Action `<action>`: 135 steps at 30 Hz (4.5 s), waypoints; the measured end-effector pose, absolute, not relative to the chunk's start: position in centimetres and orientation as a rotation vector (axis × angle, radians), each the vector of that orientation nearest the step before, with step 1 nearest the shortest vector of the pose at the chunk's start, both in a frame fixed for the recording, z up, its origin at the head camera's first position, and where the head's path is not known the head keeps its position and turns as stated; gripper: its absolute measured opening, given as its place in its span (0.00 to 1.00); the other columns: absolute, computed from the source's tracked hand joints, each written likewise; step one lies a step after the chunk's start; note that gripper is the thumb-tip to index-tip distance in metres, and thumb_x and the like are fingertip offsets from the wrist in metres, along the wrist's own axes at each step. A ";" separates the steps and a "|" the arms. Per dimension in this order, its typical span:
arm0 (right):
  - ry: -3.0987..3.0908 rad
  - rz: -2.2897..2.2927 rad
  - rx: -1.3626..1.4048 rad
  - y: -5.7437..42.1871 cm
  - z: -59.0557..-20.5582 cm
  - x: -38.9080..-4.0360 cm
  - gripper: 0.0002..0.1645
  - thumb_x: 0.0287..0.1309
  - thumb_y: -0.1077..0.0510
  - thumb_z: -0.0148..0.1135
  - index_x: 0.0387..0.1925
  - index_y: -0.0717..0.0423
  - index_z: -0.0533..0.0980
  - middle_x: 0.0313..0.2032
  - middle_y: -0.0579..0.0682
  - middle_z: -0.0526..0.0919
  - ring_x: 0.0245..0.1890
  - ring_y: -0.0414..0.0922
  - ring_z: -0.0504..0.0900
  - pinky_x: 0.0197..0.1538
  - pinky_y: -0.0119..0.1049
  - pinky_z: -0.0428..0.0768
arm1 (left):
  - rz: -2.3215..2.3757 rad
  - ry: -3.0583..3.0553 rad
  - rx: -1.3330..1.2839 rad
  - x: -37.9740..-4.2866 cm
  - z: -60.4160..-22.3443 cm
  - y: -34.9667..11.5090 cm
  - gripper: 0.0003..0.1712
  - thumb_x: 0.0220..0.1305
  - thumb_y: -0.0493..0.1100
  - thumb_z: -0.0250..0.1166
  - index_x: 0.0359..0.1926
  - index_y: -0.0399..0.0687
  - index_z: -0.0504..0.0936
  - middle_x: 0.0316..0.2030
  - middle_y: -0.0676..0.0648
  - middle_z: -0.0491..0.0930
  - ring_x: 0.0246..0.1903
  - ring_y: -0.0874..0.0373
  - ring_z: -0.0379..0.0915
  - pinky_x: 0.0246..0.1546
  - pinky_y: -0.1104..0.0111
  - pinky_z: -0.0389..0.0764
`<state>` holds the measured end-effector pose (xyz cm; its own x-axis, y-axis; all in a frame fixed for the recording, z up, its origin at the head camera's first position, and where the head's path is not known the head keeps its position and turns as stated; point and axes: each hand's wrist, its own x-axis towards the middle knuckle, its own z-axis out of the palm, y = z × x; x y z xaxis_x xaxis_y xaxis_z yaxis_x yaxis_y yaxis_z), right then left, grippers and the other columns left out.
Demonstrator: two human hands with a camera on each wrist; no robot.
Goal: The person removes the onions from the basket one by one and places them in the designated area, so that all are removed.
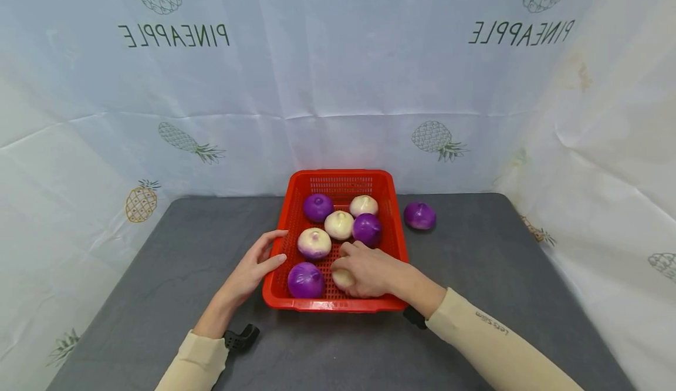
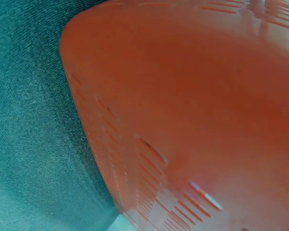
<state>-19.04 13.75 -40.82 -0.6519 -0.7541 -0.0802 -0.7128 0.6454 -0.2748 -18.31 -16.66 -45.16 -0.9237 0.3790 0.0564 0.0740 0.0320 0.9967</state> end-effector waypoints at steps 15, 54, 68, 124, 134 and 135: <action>2.736 -0.391 -1.179 14.7 -39.2 -18.4 0.27 0.53 0.48 0.75 0.57 0.40 0.81 0.54 0.44 0.73 0.51 0.42 0.70 0.46 0.37 0.82 | 1.987 2.085 0.479 -18.2 -45.2 -16.7 0.33 0.73 0.41 0.61 0.74 0.45 0.60 0.67 0.31 0.67 0.62 0.31 0.68 0.52 0.54 0.84; 2.979 -0.495 -1.191 19.2 -34.3 -17.7 0.28 0.47 0.52 0.74 0.54 0.40 0.82 0.54 0.47 0.75 0.51 0.43 0.72 0.42 0.37 0.81 | 1.985 2.079 0.479 -18.1 -45.1 -16.7 0.34 0.74 0.41 0.60 0.75 0.42 0.58 0.67 0.30 0.65 0.62 0.30 0.66 0.52 0.54 0.83; 3.044 -0.583 -1.072 21.8 -33.2 -18.5 0.28 0.46 0.57 0.74 0.53 0.45 0.82 0.55 0.49 0.73 0.53 0.48 0.70 0.39 0.40 0.82 | 1.984 2.080 0.458 -18.3 -45.3 -16.7 0.34 0.73 0.42 0.61 0.75 0.44 0.59 0.68 0.32 0.65 0.63 0.32 0.67 0.53 0.54 0.83; 3.198 -0.585 -0.505 30.9 -36.2 -24.7 0.31 0.60 0.57 0.67 0.64 0.61 0.74 0.60 0.68 0.66 0.54 0.66 0.64 0.43 0.64 0.76 | 2.001 2.059 0.462 -18.2 -45.3 -16.6 0.34 0.73 0.41 0.61 0.74 0.45 0.59 0.67 0.31 0.66 0.62 0.30 0.68 0.53 0.52 0.83; 3.197 -0.561 -0.401 32.1 -38.1 -25.9 0.31 0.60 0.55 0.67 0.63 0.61 0.73 0.59 0.68 0.66 0.54 0.67 0.63 0.43 0.65 0.76 | 2.003 2.052 0.458 -18.2 -45.3 -16.6 0.34 0.73 0.42 0.62 0.74 0.46 0.60 0.67 0.31 0.66 0.62 0.30 0.68 0.53 0.51 0.83; 3.198 -0.559 -0.396 32.2 -38.3 -26.0 0.31 0.60 0.55 0.67 0.63 0.61 0.73 0.59 0.68 0.66 0.54 0.67 0.63 0.42 0.65 0.76 | 2.002 2.054 0.455 -18.2 -45.2 -16.6 0.33 0.73 0.42 0.62 0.74 0.47 0.60 0.67 0.31 0.66 0.62 0.31 0.68 0.53 0.51 0.82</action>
